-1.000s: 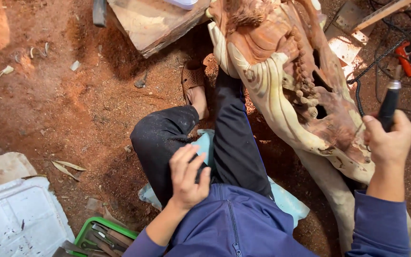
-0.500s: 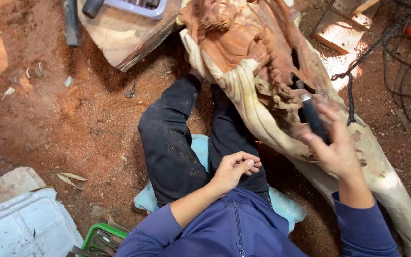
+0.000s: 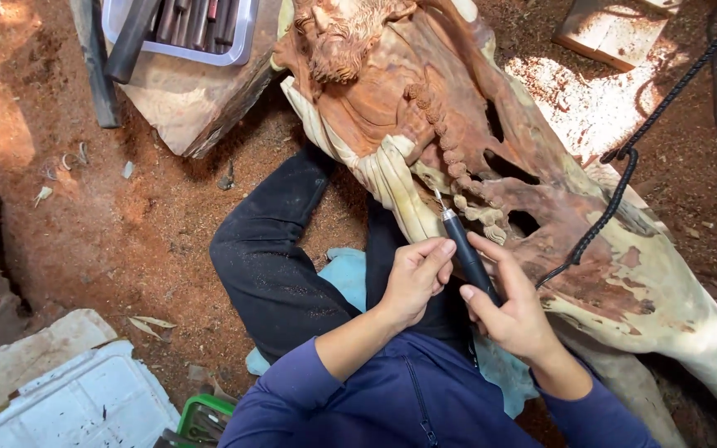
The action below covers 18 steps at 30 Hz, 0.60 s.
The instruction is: Carving intricate details into a large wooden sculpture using a handheld rotary tool.
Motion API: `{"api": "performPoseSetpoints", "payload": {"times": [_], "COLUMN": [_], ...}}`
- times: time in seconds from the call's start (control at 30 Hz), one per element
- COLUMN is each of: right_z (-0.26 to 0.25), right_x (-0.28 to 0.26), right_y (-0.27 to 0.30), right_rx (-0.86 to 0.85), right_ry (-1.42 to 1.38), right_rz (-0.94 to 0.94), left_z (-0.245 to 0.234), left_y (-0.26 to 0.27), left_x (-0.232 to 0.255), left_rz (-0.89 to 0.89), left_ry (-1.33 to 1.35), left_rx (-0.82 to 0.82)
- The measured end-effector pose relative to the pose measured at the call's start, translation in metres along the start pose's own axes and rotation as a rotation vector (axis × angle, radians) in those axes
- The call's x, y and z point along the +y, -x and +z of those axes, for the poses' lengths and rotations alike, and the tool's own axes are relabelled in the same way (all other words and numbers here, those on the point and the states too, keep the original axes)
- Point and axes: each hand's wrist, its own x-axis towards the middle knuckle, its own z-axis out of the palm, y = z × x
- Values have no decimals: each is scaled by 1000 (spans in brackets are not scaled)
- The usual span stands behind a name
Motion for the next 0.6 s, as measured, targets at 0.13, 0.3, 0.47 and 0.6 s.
{"api": "performPoseSetpoints", "payload": {"times": [0.13,0.3,0.47,0.6], "right_z": [12,32,21,6], "right_x": [4,-13,-13,-32], "right_y": [-4,-10,-16,-23], "right_rx": [-34,9,32,13], "right_ry": [-153,-258,-23,180], "right_rz": [34,36,91,56], "left_z": [-1,-4,-12,-18], "left_y": [-1,-8,-12,-13], "left_x": [19,36,24,3], "left_rz": [-25,-39,-76,-81], "left_ry": [26,72,88,66], "left_rx": [10,7,-8,-10]}}
